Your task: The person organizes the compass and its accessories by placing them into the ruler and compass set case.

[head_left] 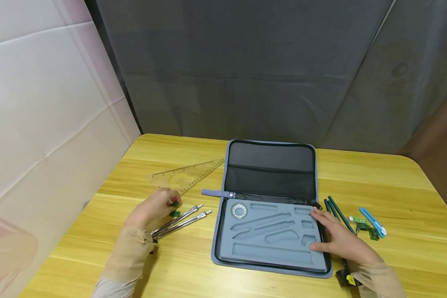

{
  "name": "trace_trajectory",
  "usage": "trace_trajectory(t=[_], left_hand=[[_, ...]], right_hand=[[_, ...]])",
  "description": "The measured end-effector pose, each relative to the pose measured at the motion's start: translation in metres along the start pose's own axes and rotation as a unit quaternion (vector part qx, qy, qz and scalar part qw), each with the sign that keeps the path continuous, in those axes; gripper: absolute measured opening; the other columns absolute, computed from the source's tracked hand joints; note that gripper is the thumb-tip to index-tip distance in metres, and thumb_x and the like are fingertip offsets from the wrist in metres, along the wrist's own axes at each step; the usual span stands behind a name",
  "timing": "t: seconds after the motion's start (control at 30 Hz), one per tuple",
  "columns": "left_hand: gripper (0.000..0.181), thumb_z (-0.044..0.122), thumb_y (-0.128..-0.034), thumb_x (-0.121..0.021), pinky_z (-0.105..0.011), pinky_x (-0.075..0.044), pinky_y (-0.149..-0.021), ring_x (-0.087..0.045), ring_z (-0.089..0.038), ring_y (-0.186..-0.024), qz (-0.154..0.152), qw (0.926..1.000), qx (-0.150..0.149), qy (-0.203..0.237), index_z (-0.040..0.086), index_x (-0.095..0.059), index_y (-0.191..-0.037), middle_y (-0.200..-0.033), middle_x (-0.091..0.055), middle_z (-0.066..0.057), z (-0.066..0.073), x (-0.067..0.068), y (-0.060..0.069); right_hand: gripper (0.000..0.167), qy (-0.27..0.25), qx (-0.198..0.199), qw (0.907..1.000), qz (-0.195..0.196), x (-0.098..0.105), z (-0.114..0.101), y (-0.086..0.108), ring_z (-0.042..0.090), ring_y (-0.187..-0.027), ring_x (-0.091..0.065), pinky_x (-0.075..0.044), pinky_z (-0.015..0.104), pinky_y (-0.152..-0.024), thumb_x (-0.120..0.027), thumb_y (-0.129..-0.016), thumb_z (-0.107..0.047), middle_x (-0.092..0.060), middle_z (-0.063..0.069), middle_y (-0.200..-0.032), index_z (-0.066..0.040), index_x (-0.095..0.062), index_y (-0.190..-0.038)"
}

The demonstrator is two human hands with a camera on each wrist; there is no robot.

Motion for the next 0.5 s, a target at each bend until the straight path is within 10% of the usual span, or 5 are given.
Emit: trace_trajectory(t=[0.5], left_hand=[[0.022,-0.008,-0.0783,-0.056,-0.033,-0.050,-0.070,-0.059,-0.026,-0.082,0.038,0.9991,-0.009,-0.018,-0.002,-0.062,-0.098,-0.092,-0.056,-0.011,0.010,0.011,-0.005]], right_hand=[[0.086,0.007,-0.009,0.9999,0.001,0.001,-0.001,0.000,0.053,-0.123,-0.022,-0.034,0.062,-0.088,-0.071,-0.074,-0.038,-0.022,0.031,-0.140,0.008,-0.033,-0.136]])
Point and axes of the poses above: each hand's wrist, its own y-axis away from the middle knuckle, its own x-axis out of the back of the hand, z = x × y, the point moved 7 cm from there along -y, towards the middle knuckle
